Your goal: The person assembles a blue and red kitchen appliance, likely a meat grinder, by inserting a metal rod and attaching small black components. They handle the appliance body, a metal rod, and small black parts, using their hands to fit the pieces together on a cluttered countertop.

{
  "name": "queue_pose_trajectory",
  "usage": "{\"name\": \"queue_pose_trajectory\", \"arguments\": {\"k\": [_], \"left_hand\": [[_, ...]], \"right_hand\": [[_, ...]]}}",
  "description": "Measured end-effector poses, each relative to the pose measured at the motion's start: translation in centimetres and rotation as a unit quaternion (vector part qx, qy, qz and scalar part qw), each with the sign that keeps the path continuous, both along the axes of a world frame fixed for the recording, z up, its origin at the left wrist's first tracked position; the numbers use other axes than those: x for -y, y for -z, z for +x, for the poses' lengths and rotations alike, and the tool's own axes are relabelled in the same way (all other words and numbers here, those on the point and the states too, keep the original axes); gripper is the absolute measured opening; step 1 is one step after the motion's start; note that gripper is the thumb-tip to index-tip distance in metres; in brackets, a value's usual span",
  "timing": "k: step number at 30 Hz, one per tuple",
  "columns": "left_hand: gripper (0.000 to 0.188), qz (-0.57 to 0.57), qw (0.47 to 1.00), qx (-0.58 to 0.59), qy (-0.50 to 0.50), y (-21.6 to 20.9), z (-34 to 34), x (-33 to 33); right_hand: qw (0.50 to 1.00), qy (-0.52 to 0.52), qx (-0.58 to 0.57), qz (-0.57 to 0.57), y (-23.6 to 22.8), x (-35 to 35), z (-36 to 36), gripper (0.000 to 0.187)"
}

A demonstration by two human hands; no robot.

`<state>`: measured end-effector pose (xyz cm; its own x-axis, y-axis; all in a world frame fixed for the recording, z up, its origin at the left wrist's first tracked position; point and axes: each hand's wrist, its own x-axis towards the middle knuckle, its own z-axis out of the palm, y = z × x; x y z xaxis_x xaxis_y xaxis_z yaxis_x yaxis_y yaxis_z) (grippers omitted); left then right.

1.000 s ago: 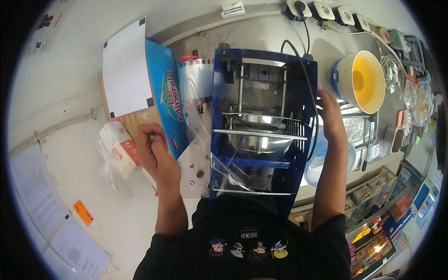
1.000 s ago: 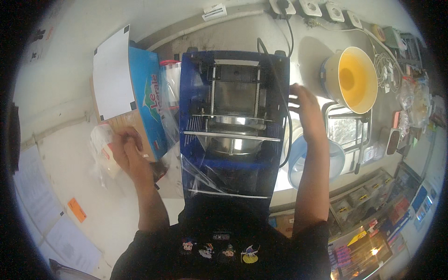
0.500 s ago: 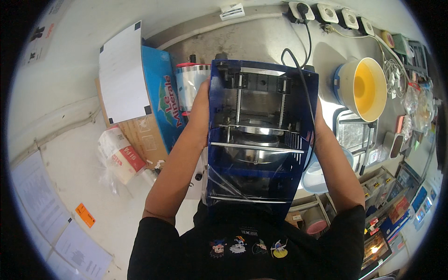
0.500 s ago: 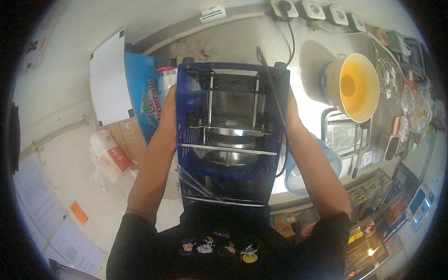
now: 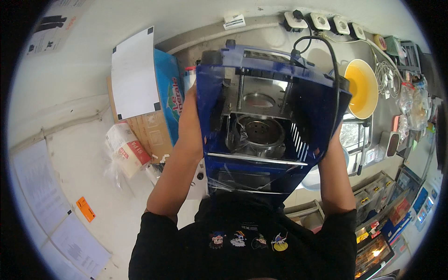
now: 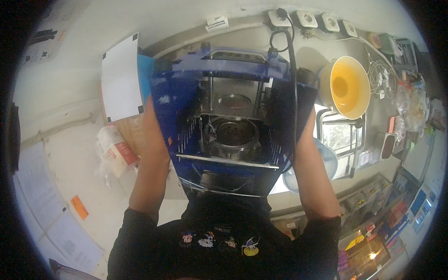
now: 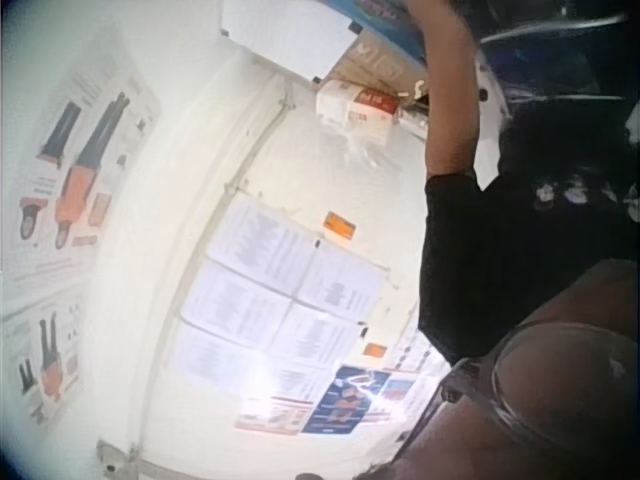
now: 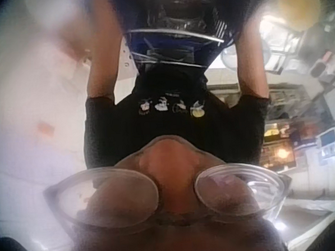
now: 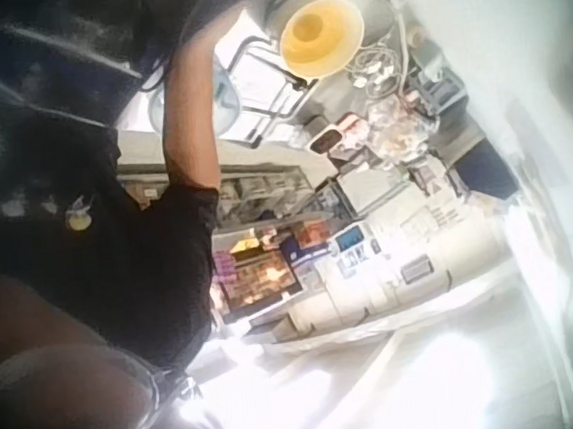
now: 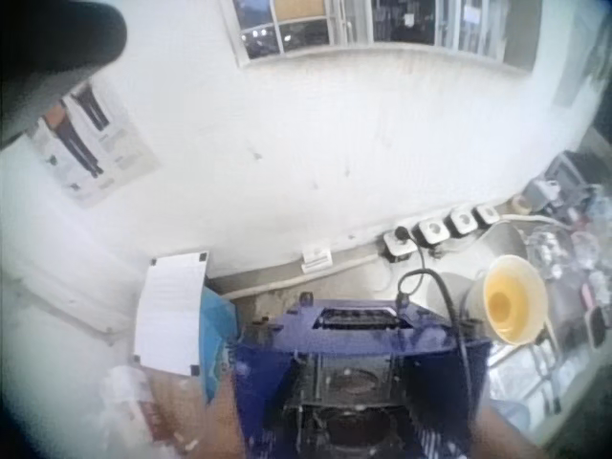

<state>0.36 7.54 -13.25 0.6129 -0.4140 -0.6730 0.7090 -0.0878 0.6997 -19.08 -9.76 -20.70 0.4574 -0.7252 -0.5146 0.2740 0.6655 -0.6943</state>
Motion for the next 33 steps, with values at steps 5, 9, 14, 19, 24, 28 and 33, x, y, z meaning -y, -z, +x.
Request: {"name": "queue_pose_trajectory", "arguments": {"k": [5, 9, 14, 19, 24, 28, 33], "left_hand": [[0.052, -0.352, 0.929, -0.07, 0.09, 0.9, 0.5, -4.5], [0.052, -0.134, 0.969, 0.158, 0.137, -0.5, -0.4, -5.8], [0.05, -0.327, 0.94, 0.057, 0.081, 0.0, -1.5, -7.8], [0.056, -0.499, 0.864, -0.042, 0.056, 1.0, -2.4, -10.4], [0.067, -0.574, 0.816, -0.061, 0.038, 1.6, -3.7, -12.0], [0.081, -0.563, 0.822, -0.073, 0.045, 1.8, -3.4, -12.4], [0.095, -0.449, 0.889, -0.005, 0.089, 5.3, -4.3, -13.5]], "right_hand": [[0.999, 0.026, 0.036, -0.028, -2.2, -0.7, -1.6, 0.043], [0.998, 0.033, 0.046, -0.038, -2.4, -1.3, -2.9, 0.045], [0.996, 0.057, 0.06, -0.035, -2.0, -2.3, -5.7, 0.047], [0.996, 0.067, 0.059, -0.021, -1.0, -4.7, -9.8, 0.049], [0.996, 0.065, 0.065, -0.008, -0.2, -6.0, -11.7, 0.052], [0.996, 0.049, 0.072, -0.013, 0.5, -5.4, -11.2, 0.053], [0.997, 0.03, 0.071, -0.008, 2.8, -5.2, -9.7, 0.056]]}}
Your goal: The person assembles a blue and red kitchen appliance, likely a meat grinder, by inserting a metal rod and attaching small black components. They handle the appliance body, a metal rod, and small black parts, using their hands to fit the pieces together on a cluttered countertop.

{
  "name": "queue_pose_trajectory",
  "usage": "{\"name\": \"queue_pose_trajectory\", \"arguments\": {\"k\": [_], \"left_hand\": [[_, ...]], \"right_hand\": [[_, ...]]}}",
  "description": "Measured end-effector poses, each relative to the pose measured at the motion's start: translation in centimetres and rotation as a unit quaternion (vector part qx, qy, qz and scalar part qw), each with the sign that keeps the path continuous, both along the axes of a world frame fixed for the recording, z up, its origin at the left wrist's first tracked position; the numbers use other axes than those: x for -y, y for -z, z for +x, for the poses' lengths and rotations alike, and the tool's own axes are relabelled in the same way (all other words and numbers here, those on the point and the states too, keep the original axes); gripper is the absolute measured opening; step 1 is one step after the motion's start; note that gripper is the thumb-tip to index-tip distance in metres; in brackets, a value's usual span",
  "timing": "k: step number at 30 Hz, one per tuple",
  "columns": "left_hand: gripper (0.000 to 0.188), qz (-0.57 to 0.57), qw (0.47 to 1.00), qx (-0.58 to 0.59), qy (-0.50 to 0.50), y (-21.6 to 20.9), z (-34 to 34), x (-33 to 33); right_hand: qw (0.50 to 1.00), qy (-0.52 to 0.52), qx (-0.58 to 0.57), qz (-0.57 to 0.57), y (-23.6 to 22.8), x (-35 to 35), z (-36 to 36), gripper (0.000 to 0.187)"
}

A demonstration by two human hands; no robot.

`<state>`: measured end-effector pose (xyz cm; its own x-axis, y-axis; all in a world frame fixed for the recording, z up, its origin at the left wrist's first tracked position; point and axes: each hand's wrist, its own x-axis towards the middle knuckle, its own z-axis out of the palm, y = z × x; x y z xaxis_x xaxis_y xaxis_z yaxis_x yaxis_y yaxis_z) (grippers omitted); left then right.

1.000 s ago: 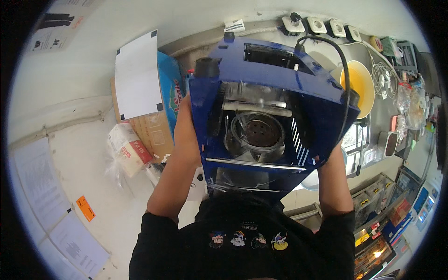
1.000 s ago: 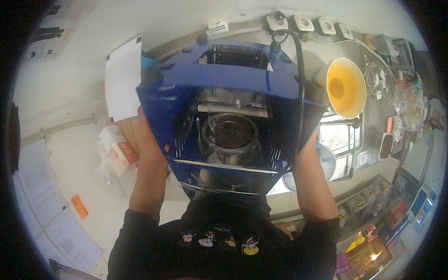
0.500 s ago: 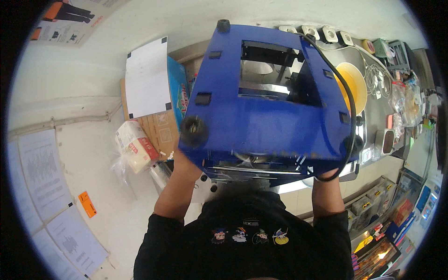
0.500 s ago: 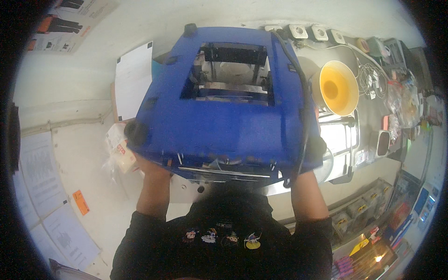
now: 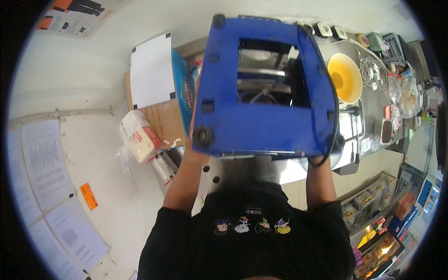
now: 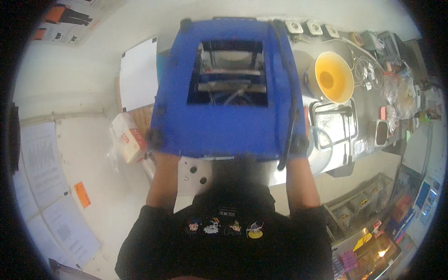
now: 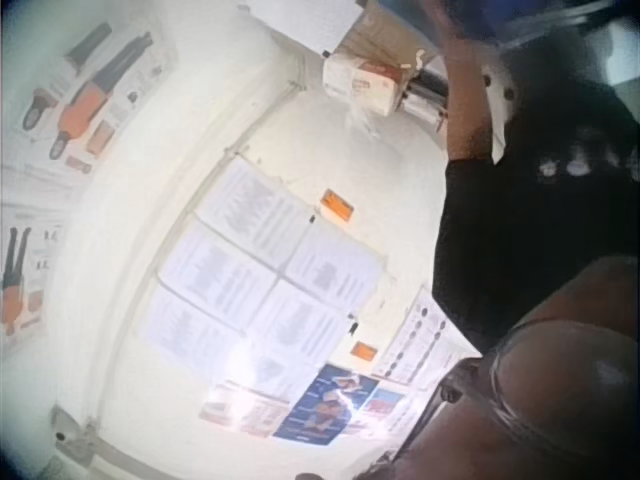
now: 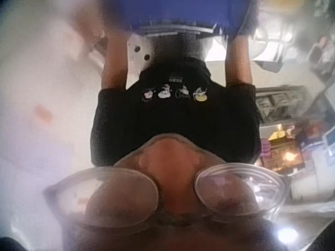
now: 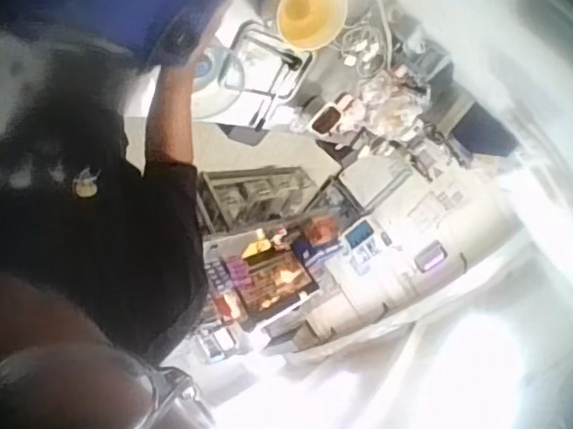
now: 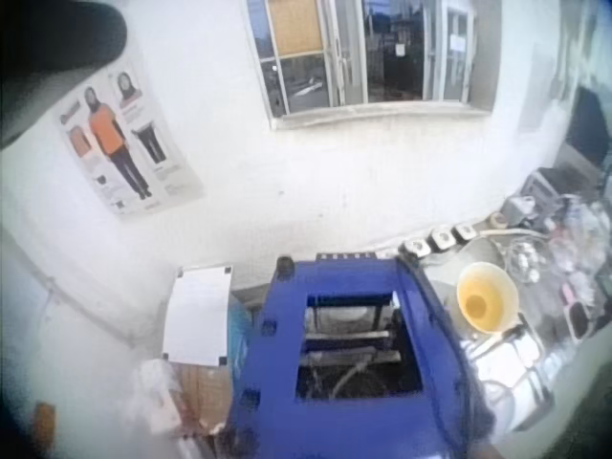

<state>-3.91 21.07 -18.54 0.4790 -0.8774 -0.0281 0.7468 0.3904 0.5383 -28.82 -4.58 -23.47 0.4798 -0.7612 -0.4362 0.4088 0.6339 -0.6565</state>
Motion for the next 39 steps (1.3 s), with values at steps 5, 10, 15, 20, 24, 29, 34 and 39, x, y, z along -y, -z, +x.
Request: {"name": "queue_pose_trajectory", "arguments": {"k": [5, 10, 15, 20, 24, 29, 34, 39], "left_hand": [[0.095, 0.067, 0.994, 0.072, -0.049, 1.6, -2.5, -1.6], [0.095, 0.085, 0.952, 0.265, -0.13, 1.2, -4.4, 0.0], [0.095, 0.071, 0.915, 0.356, -0.178, 0.4, -6.2, -0.6], [0.094, 0.078, 0.904, 0.39, -0.157, 1.9, -7.9, -3.7], [0.085, 0.107, 0.929, 0.319, -0.155, -2.9, -8.3, -3.2], [0.064, 0.176, 0.981, 0.018, -0.085, -4.4, -7.2, -3.4], [0.07, 0.148, 0.982, 0.115, -0.022, -4.1, -7.1, -3.1], [0.073, 0.083, 0.994, 0.068, 0.025, -5.7, -7.9, -4.7]], "right_hand": [[0.998, -0.052, 0.007, -0.035, 0.5, 0.1, -0.8, 0.062], [0.994, -0.092, 0.018, -0.047, 3.7, -3.5, -6.7, 0.072], [0.997, -0.066, 0.044, -0.017, -0.8, -6.1, -5.6, 0.072], [0.993, -0.064, 0.101, -0.002, -4.6, -8.3, -3.8, 0.072], [0.991, -0.081, 0.11, -0.002, -4.9, -9.1, -3.2, 0.073], [0.987, -0.148, -0.029, -0.055, -3.7, -7.0, -3.5, 0.07], [0.99, -0.121, 0.04, -0.06, -4.4, -6.9, -3.2, 0.056], [0.994, -0.05, 0.097, 0.014, -8.9, -10.0, -3.6, 0.062]]}}
